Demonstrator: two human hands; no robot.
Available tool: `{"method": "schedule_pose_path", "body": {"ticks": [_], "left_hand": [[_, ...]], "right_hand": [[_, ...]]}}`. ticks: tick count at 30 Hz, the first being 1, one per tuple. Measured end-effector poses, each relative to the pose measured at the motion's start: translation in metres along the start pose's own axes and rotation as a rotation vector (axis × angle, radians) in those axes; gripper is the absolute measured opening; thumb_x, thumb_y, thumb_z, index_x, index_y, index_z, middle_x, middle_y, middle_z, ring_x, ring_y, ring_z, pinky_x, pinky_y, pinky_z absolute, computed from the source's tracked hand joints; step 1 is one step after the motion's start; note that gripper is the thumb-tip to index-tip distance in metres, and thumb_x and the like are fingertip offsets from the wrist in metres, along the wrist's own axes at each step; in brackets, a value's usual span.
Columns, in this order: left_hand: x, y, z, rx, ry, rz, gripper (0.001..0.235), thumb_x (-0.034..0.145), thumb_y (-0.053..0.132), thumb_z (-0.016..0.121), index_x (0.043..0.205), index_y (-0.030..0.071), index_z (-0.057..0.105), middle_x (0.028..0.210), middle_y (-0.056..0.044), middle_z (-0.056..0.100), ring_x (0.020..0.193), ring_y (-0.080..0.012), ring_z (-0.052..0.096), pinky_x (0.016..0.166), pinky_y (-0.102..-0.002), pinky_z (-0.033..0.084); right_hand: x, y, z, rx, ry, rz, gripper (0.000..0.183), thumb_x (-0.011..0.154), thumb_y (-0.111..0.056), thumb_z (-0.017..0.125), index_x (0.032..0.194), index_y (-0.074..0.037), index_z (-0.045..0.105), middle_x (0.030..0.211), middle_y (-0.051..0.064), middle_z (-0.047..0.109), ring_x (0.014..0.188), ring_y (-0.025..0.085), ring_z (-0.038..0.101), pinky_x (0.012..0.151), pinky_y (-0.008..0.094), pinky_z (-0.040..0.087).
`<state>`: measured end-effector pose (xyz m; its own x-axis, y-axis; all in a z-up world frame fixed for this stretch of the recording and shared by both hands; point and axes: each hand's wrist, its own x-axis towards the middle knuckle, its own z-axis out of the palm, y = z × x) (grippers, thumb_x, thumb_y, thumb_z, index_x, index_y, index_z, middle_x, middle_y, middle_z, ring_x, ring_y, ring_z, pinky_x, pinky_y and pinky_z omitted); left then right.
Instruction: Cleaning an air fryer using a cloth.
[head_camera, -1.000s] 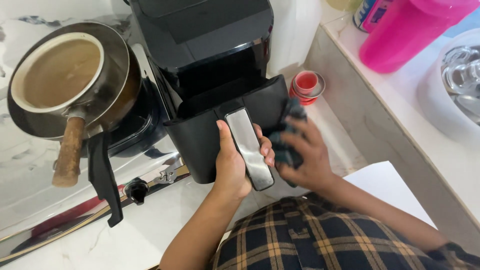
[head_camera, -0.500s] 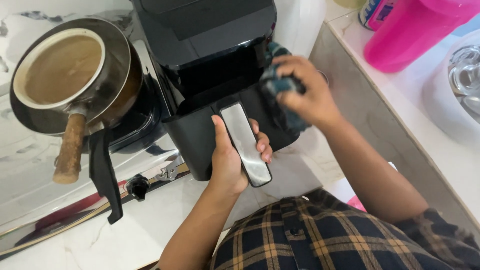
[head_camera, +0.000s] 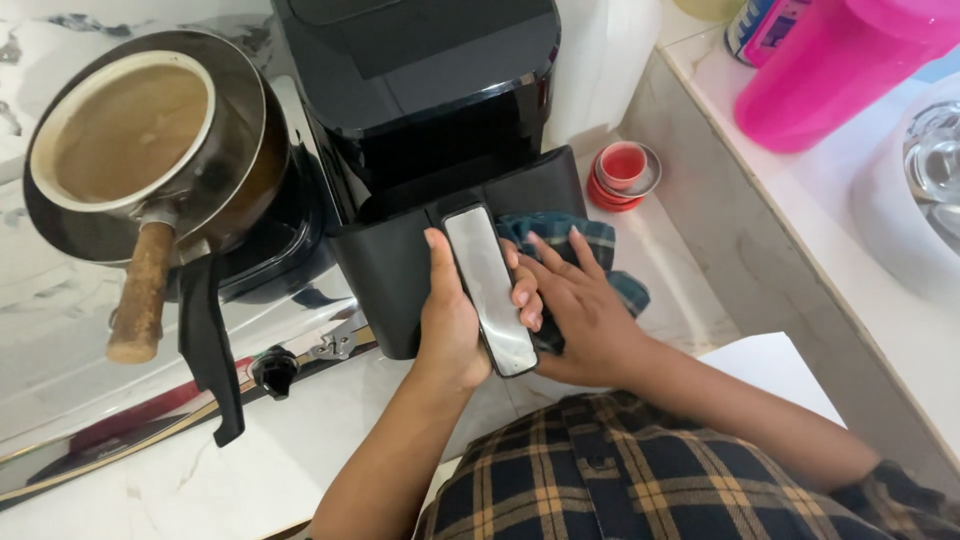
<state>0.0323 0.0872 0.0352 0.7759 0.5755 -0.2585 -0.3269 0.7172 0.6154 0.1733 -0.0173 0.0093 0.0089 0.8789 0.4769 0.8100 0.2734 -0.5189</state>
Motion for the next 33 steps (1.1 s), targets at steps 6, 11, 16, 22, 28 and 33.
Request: {"method": "schedule_pose_path", "body": {"ticks": [6,11,16,22,28,33], "left_hand": [[-0.004,-0.003,-0.007,-0.017,0.009,0.003,0.087,0.088,0.088,0.022,0.098,0.008,0.054,0.062,-0.013,0.054,0.052,-0.0309,0.060,0.056,-0.046,0.057],[-0.005,-0.003,-0.006,-0.012,-0.019,0.023,0.085,0.089,0.087,0.022,0.098,0.009,0.054,0.062,-0.012,0.055,0.053,-0.0293,0.062,0.057,-0.044,0.057],[-0.004,-0.001,-0.011,-0.021,-0.013,0.006,0.085,0.090,0.087,0.024,0.096,0.008,0.055,0.063,-0.012,0.057,0.053,-0.0294,0.062,0.056,-0.043,0.057],[-0.008,-0.013,-0.010,0.016,-0.044,-0.002,0.088,0.090,0.087,0.021,0.099,0.007,0.054,0.062,-0.012,0.055,0.053,-0.0286,0.064,0.055,-0.040,0.057],[-0.009,-0.020,-0.008,0.004,-0.018,0.027,0.086,0.091,0.086,0.021,0.099,0.007,0.054,0.063,-0.013,0.055,0.052,-0.0295,0.063,0.056,-0.042,0.057],[-0.013,-0.018,-0.006,0.019,-0.021,0.035,0.086,0.093,0.083,0.020,0.099,0.006,0.056,0.062,-0.014,0.055,0.051,-0.0283,0.062,0.055,-0.041,0.056]], "right_hand": [[0.044,0.009,-0.030,0.106,-0.090,-0.094,0.107,0.046,-0.031,0.091,0.140,0.000,0.050,0.140,0.023,0.060,0.144,0.052,0.040,0.121,0.067,0.011],[0.058,0.003,-0.040,0.102,-0.098,-0.065,0.111,0.054,-0.027,0.093,0.150,-0.008,0.041,0.156,0.013,0.051,0.151,0.049,0.029,0.121,0.067,0.010],[0.027,0.005,-0.037,0.090,-0.226,-0.155,0.123,0.045,-0.021,0.088,0.154,0.001,0.038,0.131,0.023,0.067,0.132,0.047,0.055,0.123,0.063,0.015],[0.005,0.022,-0.037,0.157,-0.286,-0.132,0.124,0.051,-0.018,0.080,0.160,0.006,0.024,0.129,0.019,0.069,0.131,0.042,0.056,0.122,0.062,0.009],[0.035,0.059,-0.043,0.515,-0.016,0.039,0.107,0.068,0.001,0.076,0.161,-0.003,0.024,0.167,0.015,0.032,0.155,0.028,0.027,0.129,0.047,0.009],[0.011,0.055,-0.034,0.844,0.056,0.483,0.087,0.079,-0.010,0.057,0.162,-0.015,0.030,0.158,0.009,0.040,0.145,0.025,0.040,0.124,0.046,0.025]]}}
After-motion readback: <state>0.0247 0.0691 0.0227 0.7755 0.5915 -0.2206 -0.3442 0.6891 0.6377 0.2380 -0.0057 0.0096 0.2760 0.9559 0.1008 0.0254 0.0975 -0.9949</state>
